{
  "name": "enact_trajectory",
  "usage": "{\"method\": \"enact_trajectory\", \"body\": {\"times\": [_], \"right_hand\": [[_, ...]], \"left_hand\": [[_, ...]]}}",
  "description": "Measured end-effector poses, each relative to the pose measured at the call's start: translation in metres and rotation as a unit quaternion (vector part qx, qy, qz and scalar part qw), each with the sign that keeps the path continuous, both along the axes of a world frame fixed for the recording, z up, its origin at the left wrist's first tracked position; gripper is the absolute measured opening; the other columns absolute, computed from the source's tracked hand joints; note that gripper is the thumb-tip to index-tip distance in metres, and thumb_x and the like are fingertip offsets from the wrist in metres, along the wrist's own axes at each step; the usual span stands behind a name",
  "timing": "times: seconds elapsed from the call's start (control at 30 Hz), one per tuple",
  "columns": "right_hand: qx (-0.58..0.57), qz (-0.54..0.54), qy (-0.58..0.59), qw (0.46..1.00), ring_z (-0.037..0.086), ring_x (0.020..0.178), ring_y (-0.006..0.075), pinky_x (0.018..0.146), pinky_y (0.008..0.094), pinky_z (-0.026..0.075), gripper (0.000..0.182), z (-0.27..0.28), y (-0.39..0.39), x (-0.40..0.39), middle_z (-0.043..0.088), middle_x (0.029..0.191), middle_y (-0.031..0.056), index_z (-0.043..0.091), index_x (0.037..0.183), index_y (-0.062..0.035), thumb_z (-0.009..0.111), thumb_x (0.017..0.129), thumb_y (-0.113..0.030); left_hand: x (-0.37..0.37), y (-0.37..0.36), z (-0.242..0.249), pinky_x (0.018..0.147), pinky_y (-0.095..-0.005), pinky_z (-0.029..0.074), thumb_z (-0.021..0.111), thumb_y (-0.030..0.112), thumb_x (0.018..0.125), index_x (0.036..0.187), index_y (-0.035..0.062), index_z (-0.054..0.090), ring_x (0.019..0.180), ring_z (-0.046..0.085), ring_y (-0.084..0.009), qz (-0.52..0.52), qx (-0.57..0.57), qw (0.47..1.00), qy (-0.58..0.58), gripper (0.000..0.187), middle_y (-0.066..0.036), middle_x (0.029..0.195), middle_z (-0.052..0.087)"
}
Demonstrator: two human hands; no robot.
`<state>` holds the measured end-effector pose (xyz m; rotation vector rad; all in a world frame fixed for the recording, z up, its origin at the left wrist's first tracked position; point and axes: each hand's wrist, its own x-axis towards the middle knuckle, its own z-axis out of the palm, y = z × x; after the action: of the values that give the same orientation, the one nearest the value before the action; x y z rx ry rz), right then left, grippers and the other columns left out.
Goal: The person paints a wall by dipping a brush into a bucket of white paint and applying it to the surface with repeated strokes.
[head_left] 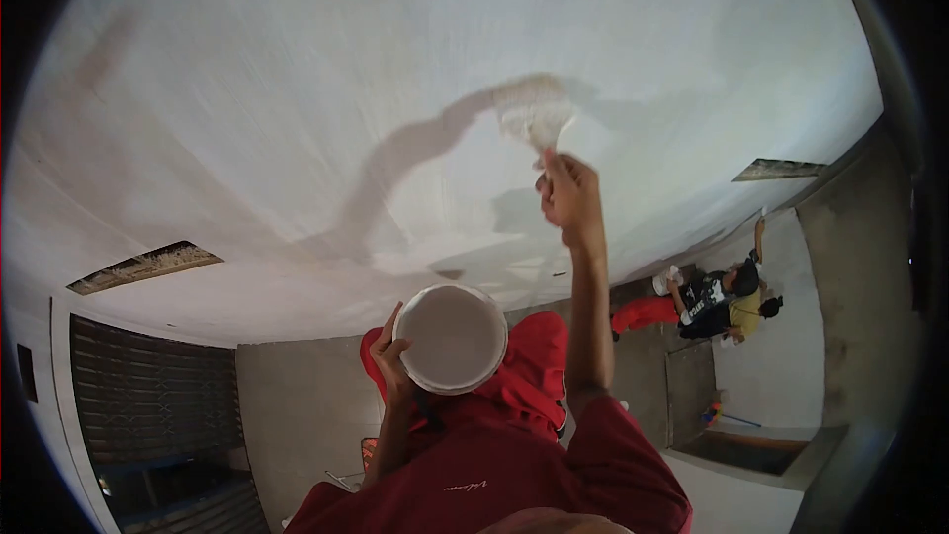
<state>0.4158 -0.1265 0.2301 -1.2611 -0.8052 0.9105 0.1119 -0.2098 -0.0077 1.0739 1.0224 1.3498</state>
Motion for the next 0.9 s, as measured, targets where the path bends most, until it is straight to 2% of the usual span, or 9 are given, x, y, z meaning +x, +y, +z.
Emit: {"method": "enact_trajectory", "body": {"times": [0.1,0.17,0.23,0.43,0.6,0.63,0.73,0.8,0.9], "right_hand": [[0.045,-0.015,-0.006,0.999,0.035,0.037,0.0037,0.035,0.0223,0.023,0.036,0.034,-0.003,0.000,0.047,0.055,-0.0007,0.060,0.083,-0.0006,0.054,0.101,-0.031],[0.059,-0.021,0.006,0.998,0.034,0.037,0.0036,0.034,0.0224,0.022,0.037,0.026,0.006,0.001,0.046,0.053,-0.0009,0.059,0.082,-0.0013,0.055,0.101,-0.032],[0.054,-0.019,0.015,0.998,0.034,0.037,0.0035,0.034,0.0221,0.022,0.039,-0.007,0.018,0.000,0.044,0.052,-0.0013,0.058,0.081,-0.0027,0.057,0.099,-0.036],[-0.095,0.002,0.013,0.995,0.041,0.038,0.0073,0.037,0.0270,0.031,0.041,-0.211,0.028,-0.004,0.048,0.052,0.0010,0.059,0.078,-0.0024,0.058,0.098,-0.038],[-0.193,-0.049,-0.166,0.966,0.042,0.037,0.0084,0.034,0.0277,0.030,0.043,-0.383,0.022,0.009,0.048,0.052,0.0010,0.056,0.072,-0.0041,0.057,0.097,-0.039],[-0.211,-0.055,-0.208,0.953,0.043,0.038,0.0089,0.034,0.0281,0.031,0.044,-0.387,0.020,0.007,0.049,0.052,0.0014,0.056,0.071,-0.0035,0.057,0.097,-0.039],[-0.191,-0.059,-0.119,0.973,0.042,0.039,0.0079,0.036,0.0276,0.032,0.046,-0.352,-0.001,-0.005,0.049,0.052,0.0009,0.055,0.069,-0.0034,0.058,0.097,-0.040],[-0.113,-0.059,-0.098,0.987,0.042,0.041,0.0068,0.037,0.0267,0.032,0.045,-0.299,-0.001,-0.012,0.048,0.053,0.0003,0.056,0.071,-0.0037,0.059,0.097,-0.041],[-0.035,-0.048,-0.018,0.998,0.042,0.044,0.0052,0.039,0.0258,0.033,0.045,-0.274,0.014,-0.029,0.048,0.054,-0.0004,0.057,0.073,-0.0042,0.060,0.097,-0.042]], "left_hand": [[-0.002,0.002,-0.012,0.091,-0.0355,0.053,0.047,0.013,0.070,0.135,-0.0104,0.051,0.101,0.066,-0.0253,0.009,-0.011,1.000,-0.015,0.070,-0.020,0.115,0.067],[-0.004,0.003,-0.018,0.094,-0.0357,0.050,0.047,0.014,0.071,0.134,-0.0105,0.052,0.104,0.064,-0.0257,0.000,-0.023,0.999,-0.022,0.068,-0.021,0.120,0.065],[-0.001,-0.001,0.006,0.099,-0.0349,0.045,0.046,0.014,0.074,0.131,-0.0105,0.055,0.111,0.060,-0.0254,-0.022,-0.053,0.998,-0.024,0.063,-0.021,0.129,0.061],[0.004,0.000,0.016,0.105,-0.0377,0.041,0.048,0.014,0.074,0.133,-0.0114,0.053,0.118,0.058,-0.0270,-0.019,-0.023,1.000,-0.010,0.065,-0.021,0.130,0.060],[0.006,-0.002,0.026,0.107,-0.0390,0.039,0.049,0.016,0.075,0.133,-0.0128,0.053,0.121,0.056,-0.0282,-0.029,-0.038,0.999,-0.017,0.065,-0.023,0.133,0.058],[0.005,-0.002,0.030,0.108,-0.0392,0.039,0.049,0.017,0.075,0.132,-0.0131,0.052,0.122,0.056,-0.0285,-0.030,-0.043,0.999,-0.014,0.065,-0.024,0.134,0.057],[0.006,-0.001,0.025,0.107,-0.0392,0.039,0.050,0.018,0.075,0.132,-0.0136,0.052,0.121,0.056,-0.0287,-0.017,-0.032,0.999,-0.010,0.065,-0.024,0.134,0.057],[0.006,0.002,0.018,0.107,-0.0392,0.040,0.050,0.018,0.074,0.132,-0.0136,0.052,0.120,0.057,-0.0285,-0.019,-0.021,1.000,-0.002,0.066,-0.024,0.133,0.058],[0.003,-0.002,0.021,0.106,-0.0394,0.040,0.051,0.019,0.074,0.133,-0.0133,0.052,0.118,0.058,-0.0285,-0.019,-0.030,0.999,-0.004,0.068,-0.024,0.131,0.059]]}}
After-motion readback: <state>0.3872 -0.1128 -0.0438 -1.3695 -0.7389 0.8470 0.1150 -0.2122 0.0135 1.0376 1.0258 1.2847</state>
